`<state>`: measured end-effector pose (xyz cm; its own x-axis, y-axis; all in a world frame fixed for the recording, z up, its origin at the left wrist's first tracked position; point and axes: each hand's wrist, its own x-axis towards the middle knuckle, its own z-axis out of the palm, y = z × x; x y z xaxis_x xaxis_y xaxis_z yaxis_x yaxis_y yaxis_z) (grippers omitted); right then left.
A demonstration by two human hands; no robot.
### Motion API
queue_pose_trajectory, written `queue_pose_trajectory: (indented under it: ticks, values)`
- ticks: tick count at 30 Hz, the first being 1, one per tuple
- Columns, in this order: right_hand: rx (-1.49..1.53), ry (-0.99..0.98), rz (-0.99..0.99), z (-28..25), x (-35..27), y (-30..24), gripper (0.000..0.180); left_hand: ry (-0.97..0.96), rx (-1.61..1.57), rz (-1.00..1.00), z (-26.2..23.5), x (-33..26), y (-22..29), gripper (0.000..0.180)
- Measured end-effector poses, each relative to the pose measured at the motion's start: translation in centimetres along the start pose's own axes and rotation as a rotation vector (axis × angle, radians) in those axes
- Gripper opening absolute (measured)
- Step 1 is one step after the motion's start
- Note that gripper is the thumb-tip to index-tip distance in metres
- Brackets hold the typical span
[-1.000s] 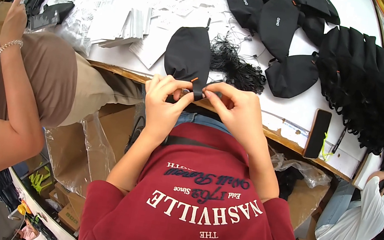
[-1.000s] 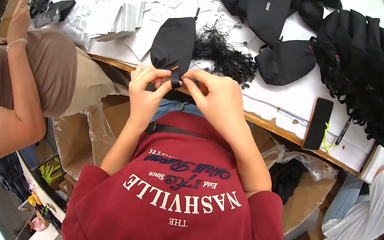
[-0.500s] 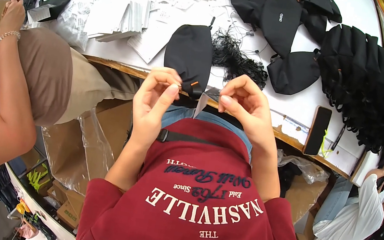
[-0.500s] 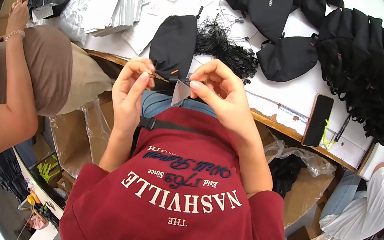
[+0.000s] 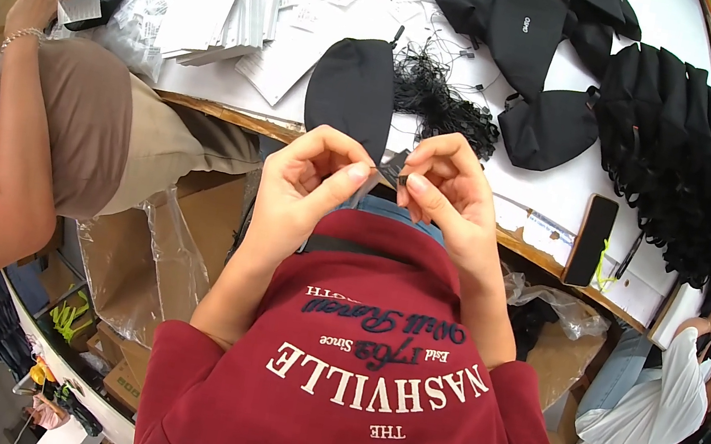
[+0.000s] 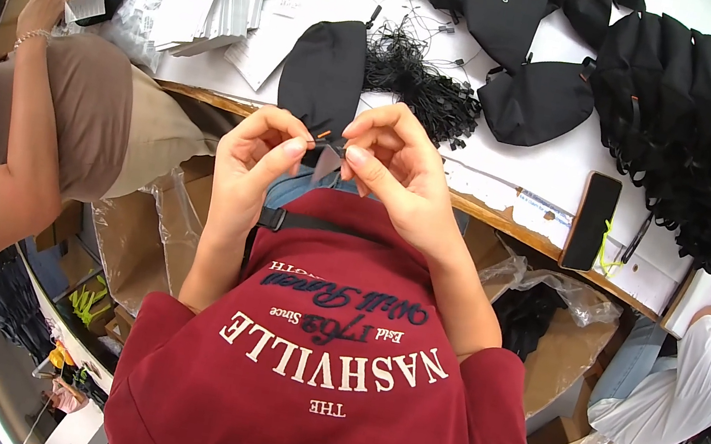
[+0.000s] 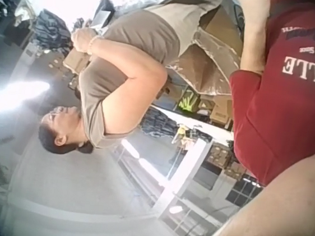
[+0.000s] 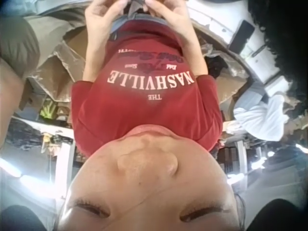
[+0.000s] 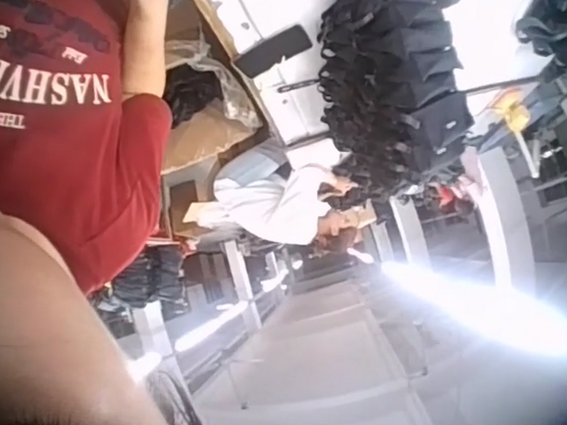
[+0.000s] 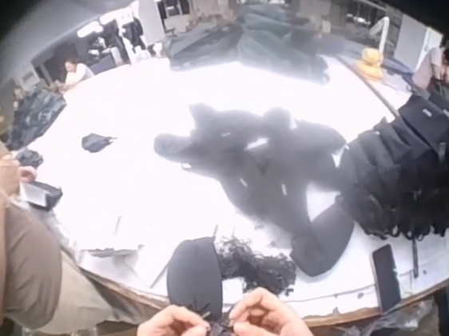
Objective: Assembling small black zippered bags with tags and strings.
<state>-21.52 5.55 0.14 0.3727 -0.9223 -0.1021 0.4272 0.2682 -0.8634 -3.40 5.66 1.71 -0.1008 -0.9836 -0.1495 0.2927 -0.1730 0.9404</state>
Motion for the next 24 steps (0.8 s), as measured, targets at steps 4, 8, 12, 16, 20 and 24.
queue_pose_trajectory:
  ticks: [4, 8, 12, 16, 20, 24]
  values:
    - [-0.015, 0.038, -0.075, 0.18, -0.17, -0.06, 0.016, -0.083, 0.161, -0.108, 0.15, -0.23, 0.59, 0.004]
    - [-0.034, 0.066, -0.086, 0.55, -0.46, 0.14, 0.017, -0.105, 0.238, -0.141, 0.33, -0.39, 0.82, 0.002]
    - [-0.088, 0.059, -0.088, 0.52, -0.59, 0.28, 0.017, -0.124, 0.279, -0.129, 0.33, -0.3, 0.81, 0.002]
    - [-0.099, 0.088, -0.092, 0.61, -0.64, 0.3, 0.017, -0.12, 0.321, -0.123, 0.38, -0.31, 0.83, 0.003]
    - [-0.095, 0.096, -0.089, 0.69, -0.62, 0.25, 0.017, -0.112, 0.323, -0.121, 0.29, -0.29, 0.78, 0.003]
    - [-0.084, 0.094, -0.086, 0.66, -0.64, 0.34, 0.018, -0.106, 0.328, -0.115, 0.33, -0.18, 0.79, 0.004]
